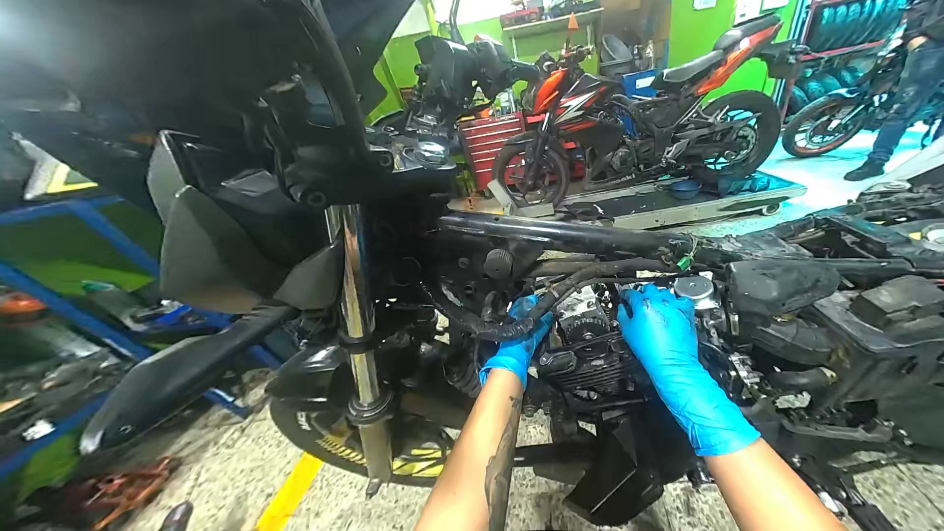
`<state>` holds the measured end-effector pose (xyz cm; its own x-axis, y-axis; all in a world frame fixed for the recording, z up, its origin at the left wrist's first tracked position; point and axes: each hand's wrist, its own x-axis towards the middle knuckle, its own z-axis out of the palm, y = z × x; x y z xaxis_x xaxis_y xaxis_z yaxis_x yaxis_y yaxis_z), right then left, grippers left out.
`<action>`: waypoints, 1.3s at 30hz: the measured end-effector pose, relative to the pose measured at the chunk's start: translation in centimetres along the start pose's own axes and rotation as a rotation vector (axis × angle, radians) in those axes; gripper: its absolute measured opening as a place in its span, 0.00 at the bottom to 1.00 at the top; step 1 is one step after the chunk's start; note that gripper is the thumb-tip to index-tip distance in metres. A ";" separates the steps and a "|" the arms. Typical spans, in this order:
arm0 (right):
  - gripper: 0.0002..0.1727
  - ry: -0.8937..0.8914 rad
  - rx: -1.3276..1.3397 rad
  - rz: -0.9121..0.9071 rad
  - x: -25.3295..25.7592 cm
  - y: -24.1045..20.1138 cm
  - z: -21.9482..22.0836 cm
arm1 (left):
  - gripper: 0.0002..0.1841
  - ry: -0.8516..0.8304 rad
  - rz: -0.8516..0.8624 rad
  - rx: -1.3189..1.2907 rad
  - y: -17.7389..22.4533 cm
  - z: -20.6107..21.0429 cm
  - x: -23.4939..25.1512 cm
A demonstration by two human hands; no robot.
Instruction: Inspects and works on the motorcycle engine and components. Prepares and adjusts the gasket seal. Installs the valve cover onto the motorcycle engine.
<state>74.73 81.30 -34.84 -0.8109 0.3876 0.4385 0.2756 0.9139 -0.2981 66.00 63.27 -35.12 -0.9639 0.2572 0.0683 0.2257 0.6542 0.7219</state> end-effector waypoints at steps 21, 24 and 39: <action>0.13 0.165 0.004 -0.033 -0.4 -0.1 1.1 | 0.18 0.079 0.034 -0.032 -0.6 0.5 0.8; 0.12 0.246 0.039 -0.050 -0.5 0.2 1.8 | 0.15 0.087 0.051 -0.023 -0.6 0.5 0.9; 0.14 0.143 -0.013 -0.059 -0.5 0.3 1.4 | 0.18 0.057 0.017 -0.071 -0.7 0.7 0.8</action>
<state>74.45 81.22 -36.34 -0.7442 0.3456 0.5716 0.2370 0.9367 -0.2578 65.16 63.55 -36.05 -0.9669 0.2260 0.1187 0.2338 0.5975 0.7670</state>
